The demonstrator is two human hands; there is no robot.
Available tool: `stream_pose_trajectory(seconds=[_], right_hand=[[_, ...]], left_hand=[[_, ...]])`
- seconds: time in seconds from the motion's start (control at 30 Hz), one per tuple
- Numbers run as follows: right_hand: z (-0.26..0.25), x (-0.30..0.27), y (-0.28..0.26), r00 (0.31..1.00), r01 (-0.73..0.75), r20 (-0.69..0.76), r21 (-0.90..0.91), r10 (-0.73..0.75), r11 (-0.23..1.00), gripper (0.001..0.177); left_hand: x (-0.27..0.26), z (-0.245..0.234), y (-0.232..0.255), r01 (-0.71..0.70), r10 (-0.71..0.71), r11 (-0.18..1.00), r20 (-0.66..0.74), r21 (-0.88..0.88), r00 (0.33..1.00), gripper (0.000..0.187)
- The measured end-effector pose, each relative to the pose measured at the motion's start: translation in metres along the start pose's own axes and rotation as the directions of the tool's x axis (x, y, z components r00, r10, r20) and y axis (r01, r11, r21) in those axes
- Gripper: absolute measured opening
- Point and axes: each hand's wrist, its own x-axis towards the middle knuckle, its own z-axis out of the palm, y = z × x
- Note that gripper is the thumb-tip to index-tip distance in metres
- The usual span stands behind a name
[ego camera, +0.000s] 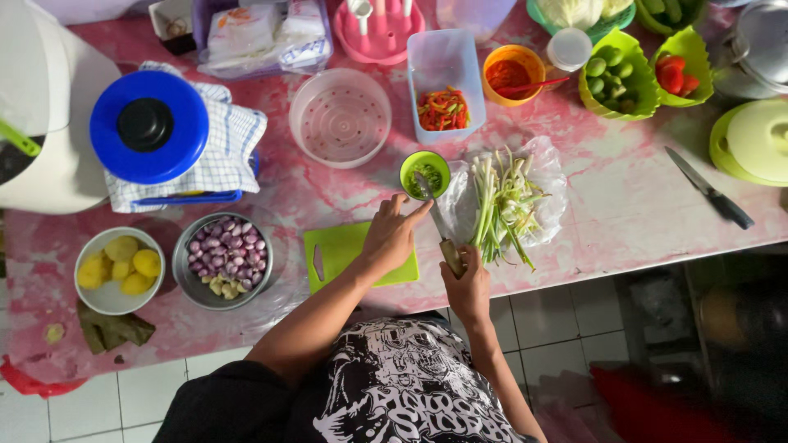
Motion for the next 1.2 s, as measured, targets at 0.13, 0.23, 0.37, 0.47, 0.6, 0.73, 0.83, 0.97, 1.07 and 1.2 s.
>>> stream_pose_trajectory(seconds=[0.13,0.23,0.37,0.47,0.6,0.73,0.83,0.97,1.07,1.2], right_hand=[[-0.008,0.010,0.004,1.000,-0.022,-0.017,0.017,0.022,1.000,0.044],[-0.013,0.017,0.006,0.998,-0.055,0.006,0.057,0.054,0.997,0.042],[-0.019,0.020,0.009,0.997,-0.065,0.034,-0.017,0.066,0.998,0.042],[-0.025,0.018,0.010,0.993,-0.095,0.060,-0.023,0.097,0.995,0.041],[-0.030,0.015,0.011,0.987,-0.146,0.054,-0.051,0.148,0.988,0.040],[-0.029,0.011,0.011,0.990,-0.142,0.021,-0.042,0.142,0.989,0.042],[-0.028,0.006,0.009,0.978,-0.202,0.062,0.003,0.201,0.979,0.040],[-0.023,-0.002,0.009,0.998,-0.048,0.047,-0.043,0.050,0.998,0.041],[-0.019,-0.009,0.010,0.999,-0.007,0.038,-0.050,0.008,0.999,0.041],[-0.015,-0.011,0.009,1.000,0.011,0.023,-0.079,-0.009,0.997,0.040]], left_hand=[[0.018,0.003,-0.003,-0.065,0.065,0.996,0.008,0.062,0.998,0.072],[0.033,0.008,-0.006,-0.053,0.051,0.994,0.018,0.092,0.999,0.075],[0.042,0.013,-0.011,-0.023,0.024,0.995,-0.012,0.094,1.000,0.081],[0.047,0.020,-0.017,0.023,-0.018,0.995,-0.047,0.094,0.999,0.083],[0.048,0.046,-0.036,0.095,-0.088,0.988,-0.062,0.125,0.994,0.082],[0.057,0.092,-0.067,0.235,-0.267,0.955,-0.181,-0.181,0.946,0.068],[0.061,0.104,-0.086,0.436,-0.510,0.566,0.118,-0.700,0.852,0.061],[0.053,0.086,-0.090,0.527,-0.493,-0.080,0.493,-0.846,0.717,0.058],[0.043,0.070,-0.085,0.461,-0.422,-0.317,0.559,-0.829,0.714,0.055],[0.023,0.056,-0.079,0.440,-0.385,-0.381,0.573,-0.813,0.724,0.052]])
